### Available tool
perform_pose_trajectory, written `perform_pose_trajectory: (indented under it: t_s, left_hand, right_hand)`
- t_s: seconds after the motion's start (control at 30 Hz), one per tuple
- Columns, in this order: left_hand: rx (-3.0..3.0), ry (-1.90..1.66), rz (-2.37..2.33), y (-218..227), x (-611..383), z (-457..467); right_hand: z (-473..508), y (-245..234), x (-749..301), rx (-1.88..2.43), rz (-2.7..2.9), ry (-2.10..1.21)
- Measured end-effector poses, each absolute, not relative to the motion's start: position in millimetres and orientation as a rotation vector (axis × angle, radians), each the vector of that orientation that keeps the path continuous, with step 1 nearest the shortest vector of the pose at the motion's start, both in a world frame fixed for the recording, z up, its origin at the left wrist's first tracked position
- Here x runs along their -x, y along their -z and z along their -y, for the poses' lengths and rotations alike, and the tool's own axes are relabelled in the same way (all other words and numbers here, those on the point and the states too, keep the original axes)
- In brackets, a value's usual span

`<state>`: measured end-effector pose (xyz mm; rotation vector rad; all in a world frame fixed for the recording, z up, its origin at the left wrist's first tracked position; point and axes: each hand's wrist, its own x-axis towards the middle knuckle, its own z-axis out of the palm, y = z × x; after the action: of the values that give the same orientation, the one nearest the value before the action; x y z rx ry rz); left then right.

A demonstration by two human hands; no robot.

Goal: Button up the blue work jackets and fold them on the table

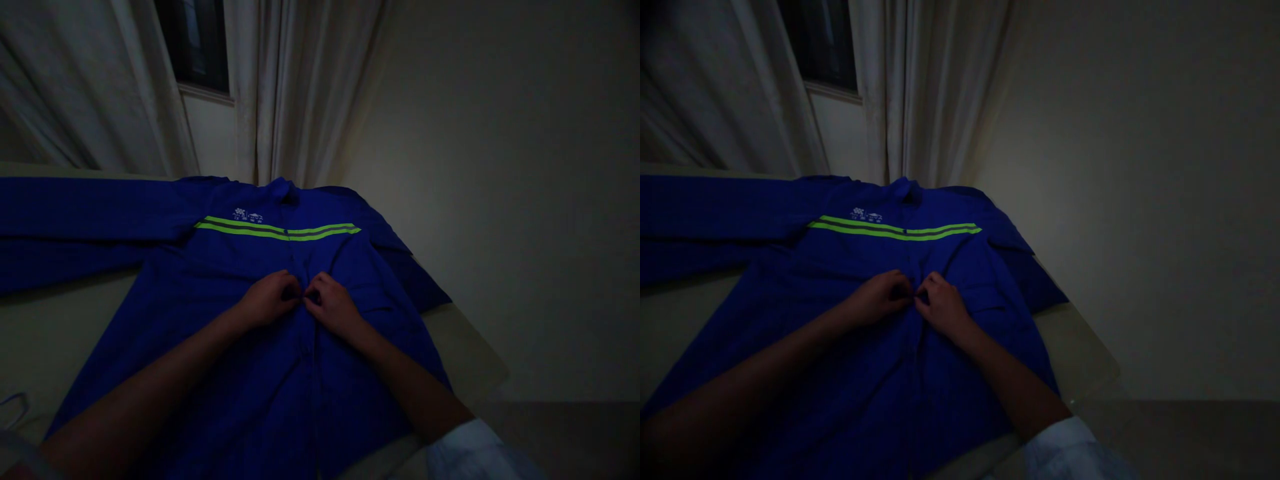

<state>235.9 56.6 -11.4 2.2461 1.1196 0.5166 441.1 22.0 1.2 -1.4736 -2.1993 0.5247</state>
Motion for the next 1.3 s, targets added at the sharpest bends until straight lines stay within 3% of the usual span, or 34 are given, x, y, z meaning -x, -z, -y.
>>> perform_pose_trajectory:
  t_s: [0.57,0.87,0.97,1.17,1.3]
  left_hand:
    - [-2.179,-0.526,-1.091,17.4,-237.1,-63.0]
    - [-2.237,-0.572,-1.242,8.5,-244.4,-47.6]
    - [-2.087,-0.613,-1.361,7.9,-249.0,-46.1]
    - [-1.684,-0.68,-1.319,14.0,-250.4,-58.7]
    - [-1.554,-0.744,-1.245,20.1,-248.1,-63.8]
  right_hand:
    - [-34.6,3.1,-448.4,1.339,2.171,-0.74]
    - [-29.1,2.1,-445.7,1.387,2.177,-0.649]
    - [-24.7,-0.7,-444.6,1.437,2.222,-0.548]
    - [-9.9,-7.3,-438.5,1.41,2.504,-0.006]
    - [-8.9,-6.4,-438.0,1.312,2.511,0.079]
